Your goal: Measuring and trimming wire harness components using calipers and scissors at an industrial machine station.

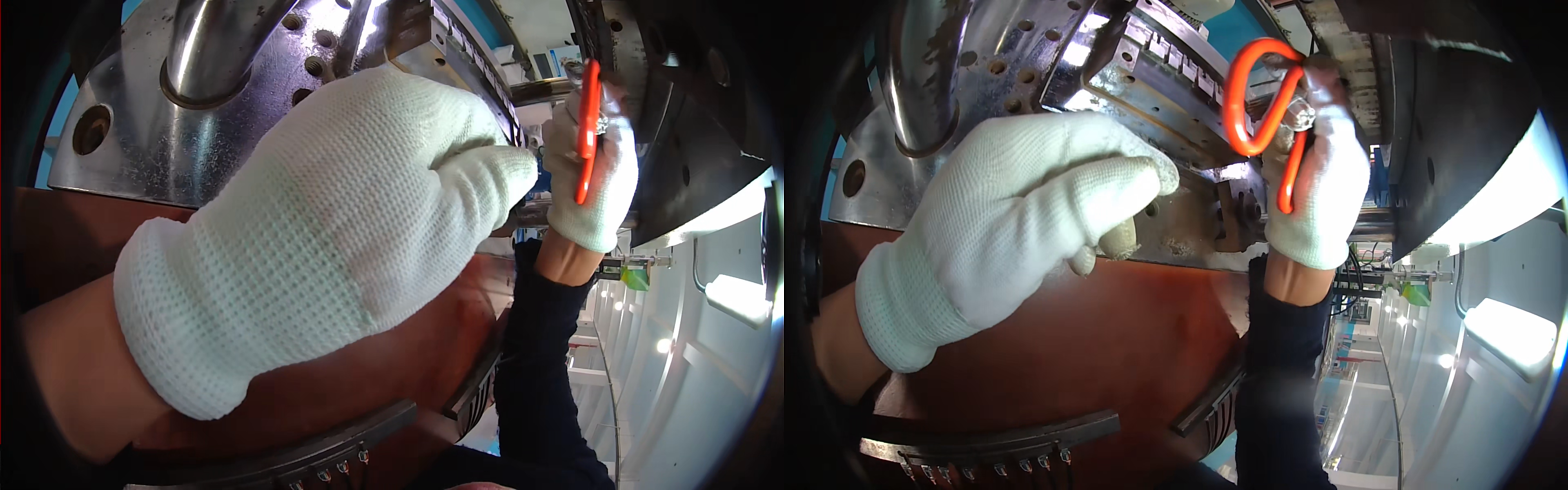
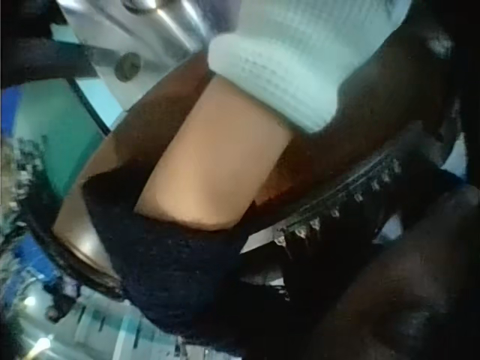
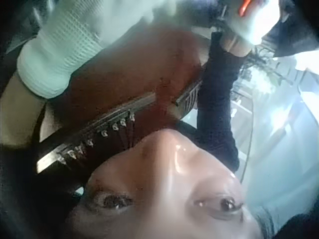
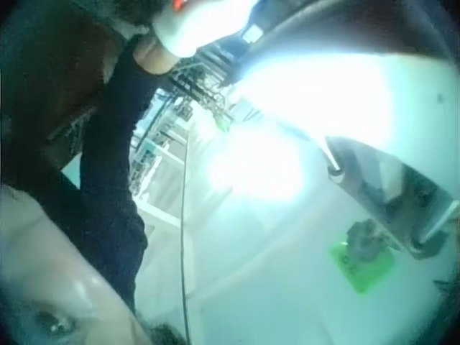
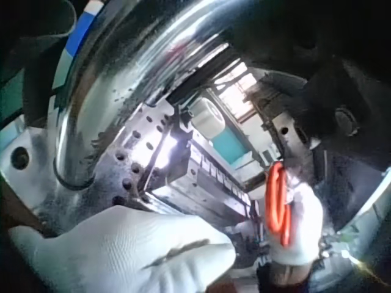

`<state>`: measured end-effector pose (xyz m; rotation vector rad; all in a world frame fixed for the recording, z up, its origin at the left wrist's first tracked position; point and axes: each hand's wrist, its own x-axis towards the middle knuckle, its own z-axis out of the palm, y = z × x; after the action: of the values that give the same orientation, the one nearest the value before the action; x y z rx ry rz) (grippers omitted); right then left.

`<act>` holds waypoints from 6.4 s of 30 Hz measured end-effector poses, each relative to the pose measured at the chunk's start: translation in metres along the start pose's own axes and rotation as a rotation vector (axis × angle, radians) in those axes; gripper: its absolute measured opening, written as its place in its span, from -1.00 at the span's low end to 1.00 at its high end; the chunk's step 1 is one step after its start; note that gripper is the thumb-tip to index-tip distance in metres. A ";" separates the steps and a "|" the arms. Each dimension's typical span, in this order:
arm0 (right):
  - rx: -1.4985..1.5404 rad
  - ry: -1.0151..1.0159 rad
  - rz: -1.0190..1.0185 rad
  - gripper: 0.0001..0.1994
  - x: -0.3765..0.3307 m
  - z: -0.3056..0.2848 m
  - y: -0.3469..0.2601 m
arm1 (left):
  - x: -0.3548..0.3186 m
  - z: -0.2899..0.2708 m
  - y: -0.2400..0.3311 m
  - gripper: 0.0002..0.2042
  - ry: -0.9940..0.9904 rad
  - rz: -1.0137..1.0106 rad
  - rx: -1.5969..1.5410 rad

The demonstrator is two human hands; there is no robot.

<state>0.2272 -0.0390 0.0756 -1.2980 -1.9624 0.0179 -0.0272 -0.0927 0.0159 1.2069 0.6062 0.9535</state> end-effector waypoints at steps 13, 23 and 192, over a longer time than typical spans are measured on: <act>-0.062 0.057 0.015 -0.76 -0.005 0.013 -0.017 | -0.001 0.005 0.004 -0.68 0.023 0.099 -0.022; 0.219 0.093 0.274 -0.76 -0.002 0.021 -0.045 | 0.005 0.013 -0.019 -0.70 0.046 0.127 -0.017; 0.522 0.115 0.570 -0.71 0.002 -0.007 -0.006 | 0.037 -0.002 -0.047 -0.95 -0.148 0.675 1.050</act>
<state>0.2266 -0.0430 0.0839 -1.4043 -1.3086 0.6710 0.0028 -0.0630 -0.0265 2.5067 0.5969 1.1015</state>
